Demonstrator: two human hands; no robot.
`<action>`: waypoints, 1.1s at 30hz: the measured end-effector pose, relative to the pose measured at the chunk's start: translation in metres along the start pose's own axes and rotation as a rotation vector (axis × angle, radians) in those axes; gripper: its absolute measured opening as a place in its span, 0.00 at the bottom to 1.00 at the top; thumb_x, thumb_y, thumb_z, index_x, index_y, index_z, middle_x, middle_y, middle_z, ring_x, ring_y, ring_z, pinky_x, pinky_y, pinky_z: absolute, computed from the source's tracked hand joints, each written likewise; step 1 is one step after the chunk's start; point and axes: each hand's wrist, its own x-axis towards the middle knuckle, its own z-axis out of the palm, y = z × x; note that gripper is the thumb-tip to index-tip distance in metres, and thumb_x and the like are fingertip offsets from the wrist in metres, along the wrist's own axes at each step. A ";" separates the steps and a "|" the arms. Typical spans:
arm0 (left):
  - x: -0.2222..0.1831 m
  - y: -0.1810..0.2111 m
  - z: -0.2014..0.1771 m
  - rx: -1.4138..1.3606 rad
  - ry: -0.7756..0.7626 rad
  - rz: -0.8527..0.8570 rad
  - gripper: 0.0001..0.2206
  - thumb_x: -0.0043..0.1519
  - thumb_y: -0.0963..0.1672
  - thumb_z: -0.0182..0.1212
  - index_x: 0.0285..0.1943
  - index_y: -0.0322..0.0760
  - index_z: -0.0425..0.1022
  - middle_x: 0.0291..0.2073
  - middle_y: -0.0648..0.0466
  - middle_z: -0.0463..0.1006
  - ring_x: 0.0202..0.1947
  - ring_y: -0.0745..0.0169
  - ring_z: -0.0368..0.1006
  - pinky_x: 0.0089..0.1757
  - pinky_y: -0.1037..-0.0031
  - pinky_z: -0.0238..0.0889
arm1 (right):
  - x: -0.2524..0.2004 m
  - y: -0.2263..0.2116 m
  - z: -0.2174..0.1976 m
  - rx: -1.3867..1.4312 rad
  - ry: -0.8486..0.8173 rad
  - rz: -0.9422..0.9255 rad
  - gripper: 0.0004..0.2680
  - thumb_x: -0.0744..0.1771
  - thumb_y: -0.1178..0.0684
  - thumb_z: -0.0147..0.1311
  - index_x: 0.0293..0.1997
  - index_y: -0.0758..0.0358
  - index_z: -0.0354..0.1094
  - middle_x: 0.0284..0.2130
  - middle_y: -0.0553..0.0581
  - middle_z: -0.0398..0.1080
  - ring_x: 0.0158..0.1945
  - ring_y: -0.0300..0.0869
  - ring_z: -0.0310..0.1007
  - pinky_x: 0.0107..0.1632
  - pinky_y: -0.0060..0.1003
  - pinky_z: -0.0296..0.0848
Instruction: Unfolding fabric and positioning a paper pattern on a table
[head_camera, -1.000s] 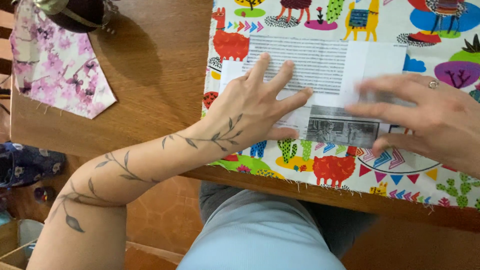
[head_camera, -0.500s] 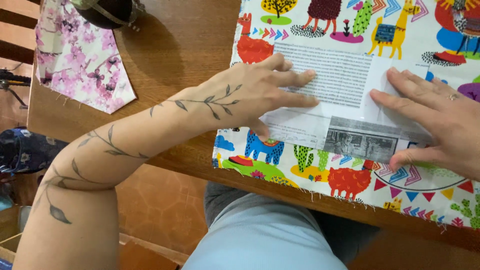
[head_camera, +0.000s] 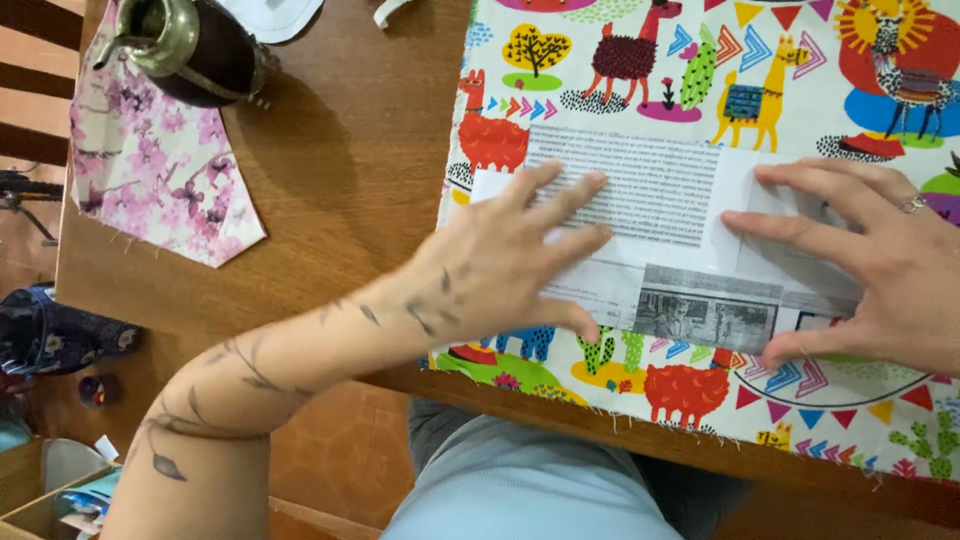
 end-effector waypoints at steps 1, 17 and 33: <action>0.001 0.010 0.004 0.051 0.030 -0.075 0.39 0.54 0.70 0.43 0.59 0.46 0.72 0.67 0.45 0.66 0.63 0.36 0.62 0.50 0.54 0.70 | 0.001 -0.001 -0.002 0.013 0.018 -0.038 0.47 0.44 0.20 0.61 0.70 0.40 0.57 0.71 0.54 0.55 0.73 0.53 0.53 0.70 0.53 0.58; 0.008 0.020 0.015 0.121 0.064 -0.141 0.34 0.64 0.67 0.39 0.76 0.61 0.53 0.66 0.42 0.67 0.72 0.40 0.60 0.68 0.41 0.47 | 0.042 -0.033 -0.020 -0.050 0.268 0.035 0.19 0.64 0.38 0.59 0.53 0.62 0.73 0.54 0.61 0.69 0.59 0.54 0.69 0.64 0.49 0.67; 0.010 0.014 0.016 -0.119 0.085 -0.144 0.32 0.66 0.62 0.40 0.75 0.51 0.58 0.59 0.45 0.67 0.61 0.43 0.64 0.66 0.50 0.55 | 0.077 -0.042 -0.021 0.061 0.305 -0.163 0.11 0.64 0.52 0.60 0.48 0.64 0.74 0.42 0.59 0.74 0.43 0.53 0.69 0.44 0.50 0.69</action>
